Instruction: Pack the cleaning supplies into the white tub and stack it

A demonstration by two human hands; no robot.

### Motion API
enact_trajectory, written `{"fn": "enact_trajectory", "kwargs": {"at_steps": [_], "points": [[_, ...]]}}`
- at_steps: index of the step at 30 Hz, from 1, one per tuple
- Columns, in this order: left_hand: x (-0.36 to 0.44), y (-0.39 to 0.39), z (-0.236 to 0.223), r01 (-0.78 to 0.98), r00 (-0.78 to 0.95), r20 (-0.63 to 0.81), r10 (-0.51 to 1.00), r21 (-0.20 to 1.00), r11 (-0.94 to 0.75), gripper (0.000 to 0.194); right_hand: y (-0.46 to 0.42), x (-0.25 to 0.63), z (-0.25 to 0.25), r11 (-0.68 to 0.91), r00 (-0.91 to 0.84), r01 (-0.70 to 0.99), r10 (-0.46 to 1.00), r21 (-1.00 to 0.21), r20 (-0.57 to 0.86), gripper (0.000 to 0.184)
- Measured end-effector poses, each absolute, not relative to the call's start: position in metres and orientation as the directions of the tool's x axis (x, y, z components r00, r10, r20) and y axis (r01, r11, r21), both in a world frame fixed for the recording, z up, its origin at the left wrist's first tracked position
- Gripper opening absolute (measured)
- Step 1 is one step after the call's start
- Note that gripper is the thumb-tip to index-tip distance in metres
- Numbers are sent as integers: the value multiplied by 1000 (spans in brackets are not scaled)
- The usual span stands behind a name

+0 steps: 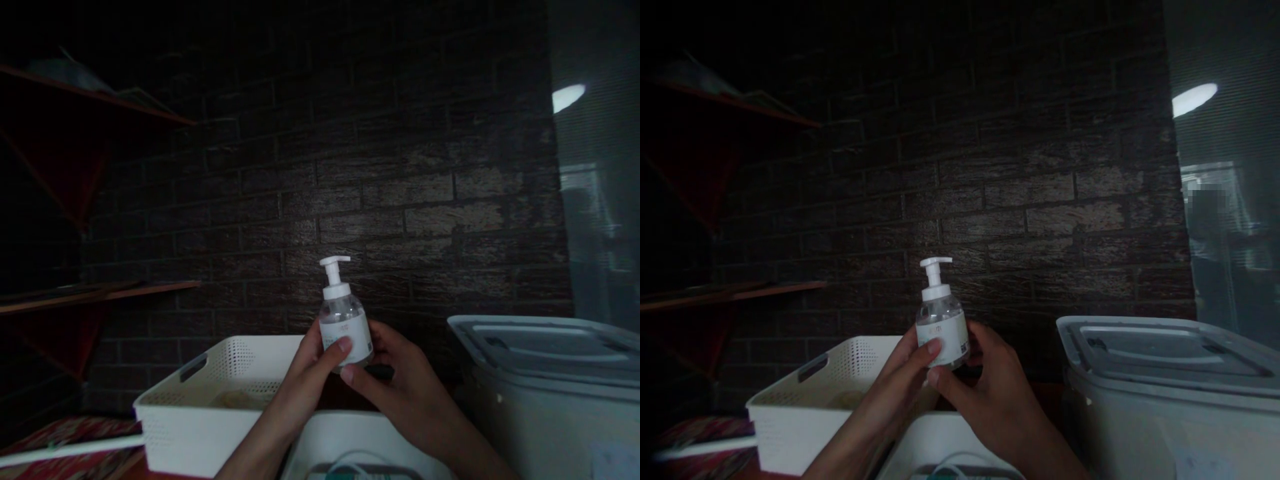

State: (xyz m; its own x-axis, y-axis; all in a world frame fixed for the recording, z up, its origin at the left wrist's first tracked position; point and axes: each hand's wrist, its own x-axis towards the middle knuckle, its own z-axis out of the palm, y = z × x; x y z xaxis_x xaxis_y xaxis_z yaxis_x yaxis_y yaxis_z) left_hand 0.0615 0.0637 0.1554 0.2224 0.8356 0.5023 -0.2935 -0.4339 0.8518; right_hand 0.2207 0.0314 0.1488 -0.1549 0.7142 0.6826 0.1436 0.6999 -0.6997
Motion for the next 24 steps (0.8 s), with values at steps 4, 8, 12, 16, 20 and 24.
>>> {"fn": "enact_trajectory", "kwargs": {"at_steps": [4, 8, 12, 16, 20, 24], "points": [[63, 68, 152, -305, 232, 517, 824, 843, -443, 55, 34, 225, 149, 732, -121, 184, 680, -656, 724, 47], [64, 68, 151, -272, 283, 579, 765, 813, -515, 56, 38, 225, 148, 747, -144, 160, 665, -646, 733, 57], [60, 64, 153, -213, 339, 633, 696, 772, -599, 60, 44, 221, 144, 730, -125, 123, 683, -672, 719, 61], [56, 65, 150, -156, 362, 666, 652, 733, -662, 62, 53, 220, 137, 735, -116, 273, 665, -620, 738, 67], [54, 65, 146, -74, 355, 741, 570, 630, -773, 50, 59, 220, 133, 721, -140, 466, 632, -512, 762, 62], [53, 60, 150, -11, 365, 789, 494, 534, -845, 44, 57, 221, 135, 728, -157, 513, 600, -455, 784, 59]]}}
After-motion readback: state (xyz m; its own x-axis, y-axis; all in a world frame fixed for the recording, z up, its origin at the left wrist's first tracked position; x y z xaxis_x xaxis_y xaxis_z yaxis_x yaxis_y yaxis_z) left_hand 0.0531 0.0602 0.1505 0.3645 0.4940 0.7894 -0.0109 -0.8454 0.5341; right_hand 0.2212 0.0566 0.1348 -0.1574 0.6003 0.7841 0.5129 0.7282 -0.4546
